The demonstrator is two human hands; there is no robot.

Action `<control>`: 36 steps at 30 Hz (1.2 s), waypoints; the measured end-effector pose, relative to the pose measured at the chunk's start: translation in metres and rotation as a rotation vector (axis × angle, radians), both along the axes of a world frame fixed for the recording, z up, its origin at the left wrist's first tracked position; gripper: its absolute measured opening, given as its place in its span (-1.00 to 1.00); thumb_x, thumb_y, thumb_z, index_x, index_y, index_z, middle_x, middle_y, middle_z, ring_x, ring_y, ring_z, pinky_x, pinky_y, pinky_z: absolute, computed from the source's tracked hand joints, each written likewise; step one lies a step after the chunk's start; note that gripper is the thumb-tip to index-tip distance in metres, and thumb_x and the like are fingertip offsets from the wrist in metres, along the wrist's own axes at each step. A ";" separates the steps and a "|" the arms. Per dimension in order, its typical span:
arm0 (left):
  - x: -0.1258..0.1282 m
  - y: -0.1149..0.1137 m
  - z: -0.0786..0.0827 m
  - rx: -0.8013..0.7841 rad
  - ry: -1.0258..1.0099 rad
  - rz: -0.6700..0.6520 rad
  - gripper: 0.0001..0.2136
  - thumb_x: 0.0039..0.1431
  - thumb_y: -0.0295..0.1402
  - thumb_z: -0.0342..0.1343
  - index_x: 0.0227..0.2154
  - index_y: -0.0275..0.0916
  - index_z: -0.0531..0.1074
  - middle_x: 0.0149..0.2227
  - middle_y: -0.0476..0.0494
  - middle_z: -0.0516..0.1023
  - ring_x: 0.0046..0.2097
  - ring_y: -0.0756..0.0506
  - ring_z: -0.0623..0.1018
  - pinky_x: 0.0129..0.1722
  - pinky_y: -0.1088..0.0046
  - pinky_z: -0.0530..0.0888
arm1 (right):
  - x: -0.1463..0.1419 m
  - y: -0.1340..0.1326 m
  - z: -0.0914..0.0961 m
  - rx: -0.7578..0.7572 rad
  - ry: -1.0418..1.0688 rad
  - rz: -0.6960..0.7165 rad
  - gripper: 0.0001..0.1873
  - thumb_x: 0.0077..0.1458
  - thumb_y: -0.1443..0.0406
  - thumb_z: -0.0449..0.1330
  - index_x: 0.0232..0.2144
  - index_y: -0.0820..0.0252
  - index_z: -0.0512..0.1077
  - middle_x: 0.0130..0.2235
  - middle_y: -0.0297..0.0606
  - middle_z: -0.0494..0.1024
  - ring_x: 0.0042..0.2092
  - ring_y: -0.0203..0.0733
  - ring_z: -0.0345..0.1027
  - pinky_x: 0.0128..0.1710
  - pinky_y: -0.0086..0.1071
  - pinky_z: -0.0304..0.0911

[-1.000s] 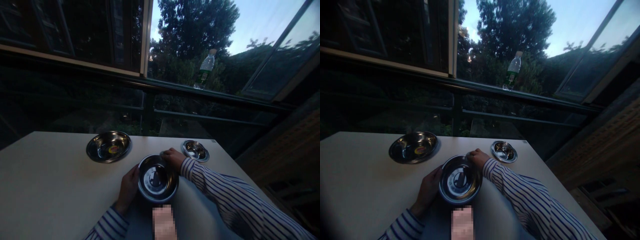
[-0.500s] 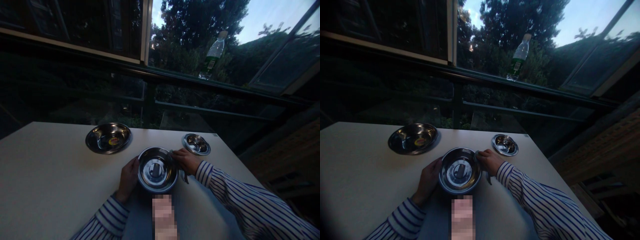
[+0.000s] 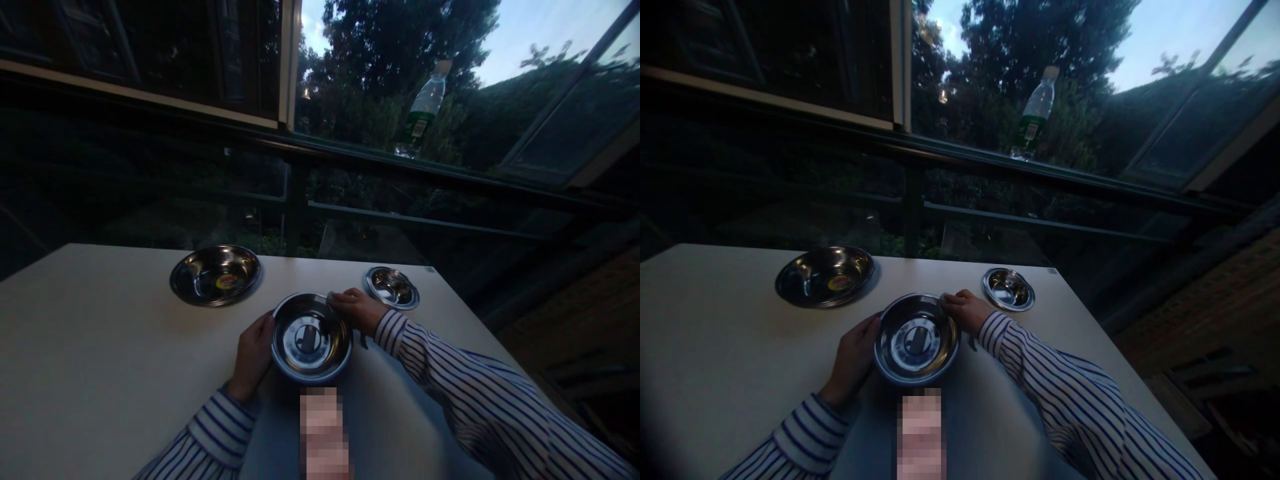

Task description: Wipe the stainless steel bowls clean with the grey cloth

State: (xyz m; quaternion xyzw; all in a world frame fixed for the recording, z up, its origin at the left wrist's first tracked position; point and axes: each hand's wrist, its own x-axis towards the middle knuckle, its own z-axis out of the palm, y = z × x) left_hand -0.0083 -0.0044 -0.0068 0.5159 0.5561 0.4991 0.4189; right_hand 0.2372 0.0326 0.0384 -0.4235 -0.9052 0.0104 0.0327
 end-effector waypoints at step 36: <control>0.005 -0.002 0.005 0.008 -0.067 -0.006 -0.63 0.09 -0.17 -0.06 -0.21 -0.33 0.47 -0.24 -0.19 0.58 -0.21 -0.14 0.53 -0.22 0.40 0.41 | -0.045 -0.107 -0.020 0.361 0.128 0.287 -0.68 0.11 0.47 -0.05 -0.10 0.44 0.35 -0.13 -0.03 0.48 -0.23 -0.12 0.27 -0.33 -0.28 0.32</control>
